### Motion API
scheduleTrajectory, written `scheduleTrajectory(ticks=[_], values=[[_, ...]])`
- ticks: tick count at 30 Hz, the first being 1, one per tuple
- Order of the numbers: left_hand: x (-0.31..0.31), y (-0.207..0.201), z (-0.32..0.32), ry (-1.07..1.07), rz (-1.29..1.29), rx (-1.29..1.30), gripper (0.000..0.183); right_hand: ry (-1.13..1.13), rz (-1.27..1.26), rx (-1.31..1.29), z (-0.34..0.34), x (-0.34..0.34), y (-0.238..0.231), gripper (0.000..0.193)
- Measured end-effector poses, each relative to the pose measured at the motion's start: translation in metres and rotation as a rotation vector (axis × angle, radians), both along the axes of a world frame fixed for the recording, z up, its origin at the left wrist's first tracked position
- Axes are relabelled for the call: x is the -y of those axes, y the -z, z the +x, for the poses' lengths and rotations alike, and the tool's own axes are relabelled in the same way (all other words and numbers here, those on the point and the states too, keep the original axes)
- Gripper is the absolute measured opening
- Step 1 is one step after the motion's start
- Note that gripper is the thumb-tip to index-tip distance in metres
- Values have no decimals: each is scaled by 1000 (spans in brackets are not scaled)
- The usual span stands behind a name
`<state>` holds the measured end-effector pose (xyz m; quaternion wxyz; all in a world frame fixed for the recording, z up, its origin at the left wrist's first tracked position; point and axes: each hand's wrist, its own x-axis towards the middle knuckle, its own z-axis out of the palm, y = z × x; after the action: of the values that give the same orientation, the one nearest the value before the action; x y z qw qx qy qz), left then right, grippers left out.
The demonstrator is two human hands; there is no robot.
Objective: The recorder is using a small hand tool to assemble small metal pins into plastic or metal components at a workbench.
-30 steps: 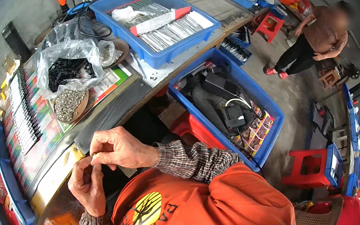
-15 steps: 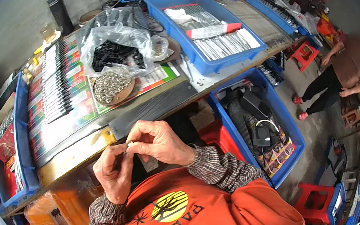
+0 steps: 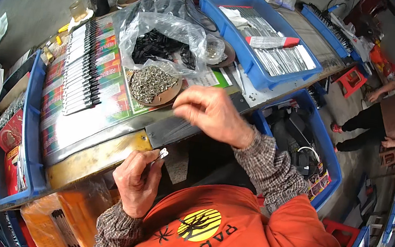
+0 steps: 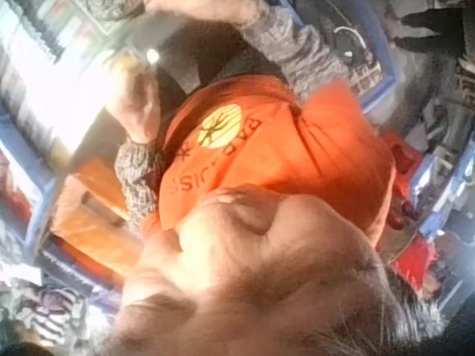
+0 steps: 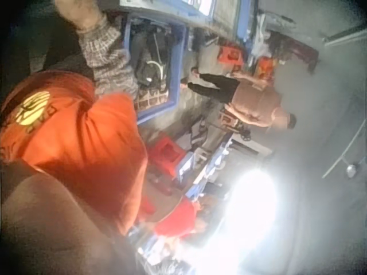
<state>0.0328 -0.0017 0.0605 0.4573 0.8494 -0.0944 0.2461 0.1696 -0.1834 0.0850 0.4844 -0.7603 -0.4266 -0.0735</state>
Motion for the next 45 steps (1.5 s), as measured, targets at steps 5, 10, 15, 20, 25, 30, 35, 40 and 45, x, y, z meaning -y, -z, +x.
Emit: scheduleTrajectory(ticks=[5, 10, 15, 20, 25, 30, 35, 40, 45], values=[[-10, -3, 2, -31, 34, -47, 13, 262, -178, 261, 48, 2, -5, 11], [-16, -1, 6, -48, 21, -23, 13, 436, -398, 436, 89, -4, 4, 8], [-20, 1, 7, -49, 48, -28, 14, 430, -510, 562, 114, -16, 20, 12], [-18, 1, 11, -10, 38, -44, 13, 364, -369, 719, 131, -11, 40, 11], [-19, 4, 8, -75, 33, -106, 12, 374, -471, 579, 129, -27, 38, 12], [-17, 6, 7, -60, 16, -56, 10, 407, -494, 505, 129, -33, 36, 10], [-12, 5, -1, -48, 64, -65, 13, 435, -624, 409, 136, -22, 33, 16], [-11, 5, -9, -16, -28, -69, 16, 421, -433, 359, 115, -15, 16, 21], [-14, 18, -19, -20, -57, -21, 18, 408, -327, 254, 105, -11, 10, 21]])
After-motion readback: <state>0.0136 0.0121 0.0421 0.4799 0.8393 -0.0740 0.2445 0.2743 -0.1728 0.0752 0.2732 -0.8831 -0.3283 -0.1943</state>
